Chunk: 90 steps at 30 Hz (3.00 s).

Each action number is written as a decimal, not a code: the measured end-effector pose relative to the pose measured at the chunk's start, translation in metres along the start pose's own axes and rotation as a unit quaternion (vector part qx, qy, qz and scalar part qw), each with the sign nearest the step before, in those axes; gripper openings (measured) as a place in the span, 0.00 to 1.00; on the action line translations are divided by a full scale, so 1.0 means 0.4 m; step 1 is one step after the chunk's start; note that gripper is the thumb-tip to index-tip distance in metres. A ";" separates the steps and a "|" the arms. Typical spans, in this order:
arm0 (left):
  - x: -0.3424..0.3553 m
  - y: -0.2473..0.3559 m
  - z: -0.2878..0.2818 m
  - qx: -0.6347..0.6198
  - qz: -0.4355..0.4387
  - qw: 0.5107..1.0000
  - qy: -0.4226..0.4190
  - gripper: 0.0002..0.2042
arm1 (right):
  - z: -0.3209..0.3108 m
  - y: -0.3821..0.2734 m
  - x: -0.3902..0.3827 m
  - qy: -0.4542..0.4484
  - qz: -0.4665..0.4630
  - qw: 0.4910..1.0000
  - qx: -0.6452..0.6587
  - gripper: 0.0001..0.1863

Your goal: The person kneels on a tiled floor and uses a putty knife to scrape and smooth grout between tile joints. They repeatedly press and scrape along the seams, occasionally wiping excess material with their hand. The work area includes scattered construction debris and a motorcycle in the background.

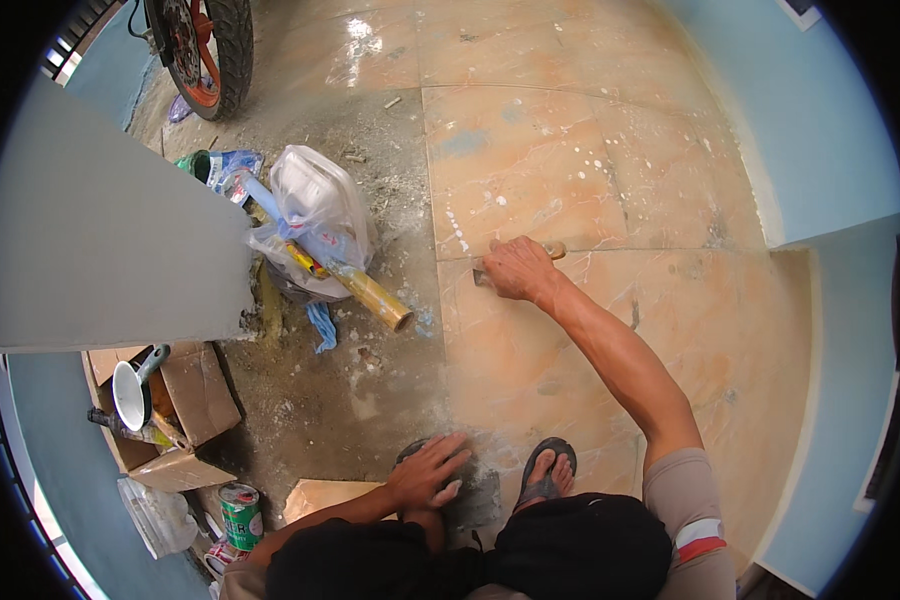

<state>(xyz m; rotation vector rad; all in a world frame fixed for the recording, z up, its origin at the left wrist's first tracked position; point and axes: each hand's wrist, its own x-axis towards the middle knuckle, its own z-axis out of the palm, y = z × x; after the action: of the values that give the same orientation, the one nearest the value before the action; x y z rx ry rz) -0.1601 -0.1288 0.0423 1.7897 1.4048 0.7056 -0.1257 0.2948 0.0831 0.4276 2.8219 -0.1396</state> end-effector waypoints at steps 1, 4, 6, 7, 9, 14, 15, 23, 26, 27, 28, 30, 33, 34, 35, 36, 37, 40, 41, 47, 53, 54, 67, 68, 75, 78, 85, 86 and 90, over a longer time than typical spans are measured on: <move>0.003 -0.001 0.006 0.000 0.007 1.000 0.001 0.31 | 0.010 0.011 -0.017 0.005 0.001 1.000 0.002 0.09; -0.013 -0.001 -0.003 0.004 -0.006 1.000 0.002 0.31 | 0.043 0.106 -0.184 0.012 0.064 0.995 0.075 0.15; -0.001 0.004 0.001 -0.001 -0.007 1.000 0.005 0.31 | 0.070 0.235 -0.335 0.004 0.133 0.989 0.058 0.19; 0.000 0.006 0.001 -0.002 -0.008 1.000 0.006 0.31 | 0.072 0.288 -0.404 -0.005 0.176 0.983 0.050 0.19; 0.003 0.008 0.003 -0.001 -0.006 1.000 0.003 0.31 | 0.068 0.365 -0.509 -0.021 0.215 0.976 0.021 0.18; -0.001 0.017 -0.011 0.010 -0.017 0.999 -0.031 0.30 | 0.065 0.234 -0.368 -0.014 0.125 0.989 0.077 0.16; -0.003 0.018 -0.017 0.012 -0.022 0.999 -0.031 0.30 | 0.058 0.161 -0.294 -0.014 0.103 0.992 0.075 0.15; -0.009 0.009 -0.002 0.024 -0.030 0.999 -0.012 0.29 | 0.080 0.013 -0.169 0.033 0.031 0.992 0.122 0.15; -0.002 0.012 -0.003 0.014 -0.025 0.999 -0.015 0.29 | 0.102 0.214 -0.393 -0.008 0.118 0.988 0.102 0.19; 0.000 0.012 -0.006 0.014 -0.024 0.999 -0.016 0.29 | 0.093 0.274 -0.458 -0.023 0.151 0.985 0.081 0.18; 0.008 0.013 -0.004 0.012 -0.019 1.000 -0.019 0.29 | 0.083 0.315 -0.516 -0.039 0.187 0.980 0.058 0.17; 0.014 0.016 -0.005 0.010 -0.014 1.000 -0.024 0.30 | 0.082 0.337 -0.555 -0.038 0.183 0.981 0.046 0.17; 0.011 0.023 -0.011 0.016 -0.023 0.999 -0.031 0.30 | 0.094 0.258 -0.482 -0.028 0.130 0.989 0.066 0.16; 0.005 0.024 -0.015 0.022 -0.028 0.999 -0.033 0.30 | 0.092 0.188 -0.412 -0.005 0.103 0.990 0.094 0.15; -0.002 0.025 -0.018 0.029 -0.033 0.998 -0.034 0.30 | 0.087 0.106 -0.335 0.018 0.075 0.990 0.121 0.14; -0.002 0.027 -0.018 0.031 -0.035 0.998 -0.037 0.30 | 0.089 0.033 -0.266 0.036 0.047 0.991 0.119 0.11; 0.008 0.024 -0.013 0.031 -0.029 0.998 -0.039 0.29 | 0.098 -0.025 -0.204 0.036 0.014 0.994 0.105 0.10; 0.041 0.028 -0.007 0.028 -0.018 0.999 -0.022 0.29 | 0.138 -0.108 -0.135 0.032 0.012 0.995 0.090 0.15; 0.036 0.025 -0.011 0.025 -0.021 0.999 -0.012 0.29 | 0.142 -0.095 -0.152 0.059 0.007 0.992 0.113 0.14; -0.002 0.017 0.002 0.022 -0.033 0.999 -0.016 0.29 | 0.143 0.219 -0.511 0.015 0.159 0.982 0.102 0.19; 0.004 0.011 0.000 0.019 -0.016 0.999 -0.034 0.30 | 0.116 0.247 -0.548 0.001 0.163 0.983 0.079 0.18; 0.004 0.012 -0.001 0.018 -0.019 0.999 -0.031 0.30 | 0.102 0.188 -0.471 0.008 0.151 0.984 0.090 0.18; 0.007 0.019 -0.005 0.016 -0.024 0.999 -0.023 0.30 | 0.154 0.031 -0.352 0.105 0.165 0.968 0.156 0.21; 0.006 0.019 -0.005 0.017 -0.028 0.999 -0.018 0.29 | 0.158 0.069 -0.408 0.081 0.226 0.961 0.138 0.21; 0.021 0.017 -0.015 0.025 -0.021 0.999 -0.028 0.30 | 0.145 0.238 -0.415 0.041 0.382 0.921 0.055 0.17; 0.039 0.022 -0.005 0.022 -0.015 0.999 -0.019 0.30 | 0.131 0.278 -0.355 0.021 0.392 0.919 0.042 0.12; 0.004 0.012 -0.006 0.047 -0.035 0.998 -0.002 0.29 | 0.198 0.086 -0.511 0.044 0.381 0.918 0.098 0.12; 0.011 0.015 -0.006 0.047 -0.029 0.998 -0.006 0.29 | 0.205 0.086 -0.545 0.040 0.390 0.914 0.102 0.12; 0.026 0.022 -0.002 0.044 -0.019 0.999 -0.014 0.28 | 0.199 0.187 -0.504 0.101 0.426 0.892 0.109 0.10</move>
<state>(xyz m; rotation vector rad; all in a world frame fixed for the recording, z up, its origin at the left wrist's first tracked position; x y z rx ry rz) -0.1533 -0.1198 0.0495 1.8292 1.4666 0.6045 0.1026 0.2995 0.0618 1.7521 2.5204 -0.2283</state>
